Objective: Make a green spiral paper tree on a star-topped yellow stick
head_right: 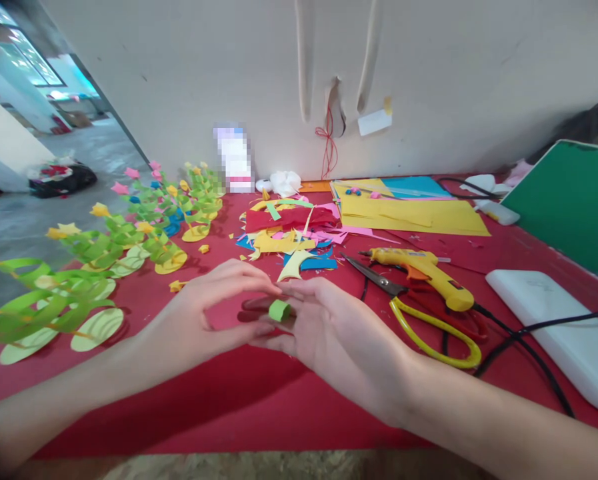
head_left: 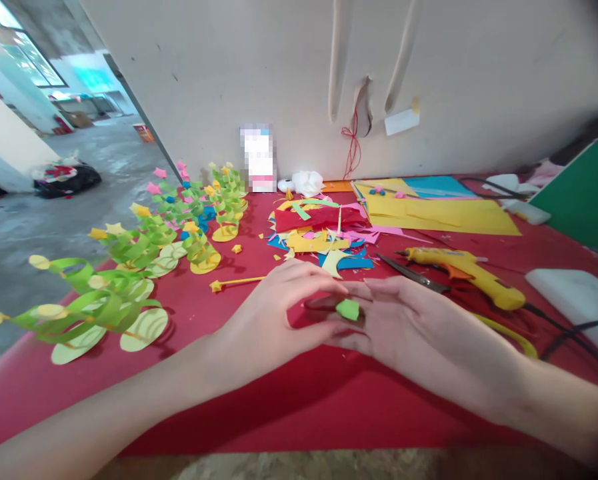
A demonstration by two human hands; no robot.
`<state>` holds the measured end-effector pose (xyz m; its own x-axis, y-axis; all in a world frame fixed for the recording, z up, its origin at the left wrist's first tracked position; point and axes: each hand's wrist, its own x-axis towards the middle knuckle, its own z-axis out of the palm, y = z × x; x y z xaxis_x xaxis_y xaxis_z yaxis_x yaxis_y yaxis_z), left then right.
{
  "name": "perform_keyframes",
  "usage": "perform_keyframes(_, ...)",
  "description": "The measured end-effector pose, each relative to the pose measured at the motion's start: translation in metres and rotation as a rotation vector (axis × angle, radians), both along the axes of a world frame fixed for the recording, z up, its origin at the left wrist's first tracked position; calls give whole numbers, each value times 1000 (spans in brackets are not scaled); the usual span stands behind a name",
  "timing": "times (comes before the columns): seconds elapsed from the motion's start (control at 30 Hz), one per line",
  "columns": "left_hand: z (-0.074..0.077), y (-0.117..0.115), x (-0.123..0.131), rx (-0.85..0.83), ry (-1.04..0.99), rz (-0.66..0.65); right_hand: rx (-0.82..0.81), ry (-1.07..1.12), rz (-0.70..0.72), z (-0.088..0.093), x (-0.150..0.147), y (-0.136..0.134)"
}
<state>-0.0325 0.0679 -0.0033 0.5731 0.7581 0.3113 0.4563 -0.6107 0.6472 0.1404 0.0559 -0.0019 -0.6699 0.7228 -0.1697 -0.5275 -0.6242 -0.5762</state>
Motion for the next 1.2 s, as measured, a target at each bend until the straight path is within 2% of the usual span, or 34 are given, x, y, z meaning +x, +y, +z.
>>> perform_keyframes(0.2,2,0,-1,75,-55,12,92,-62,52,3,3,-5)
perform_keyframes(0.37,10,-1,-4,204,-36,40,226,-491,-61,6,8,-4)
perform_keyframes(0.47,15,-2,-4,236,-9,44,287,-609,-60,8,9,-2)
perform_keyframes(0.87,17,-7,-6,189,-105,99,193,-475,-70,5,11,-3)
perform_keyframes(0.97,17,-7,-5,167,-111,109,151,-395,-36,2,11,-2)
perform_keyframes(1.07,18,-7,-5,164,-115,99,97,-341,-10,0,9,-2)
perform_keyframes(1.2,16,-7,-5,195,-133,69,114,-360,-38,-1,7,-4)
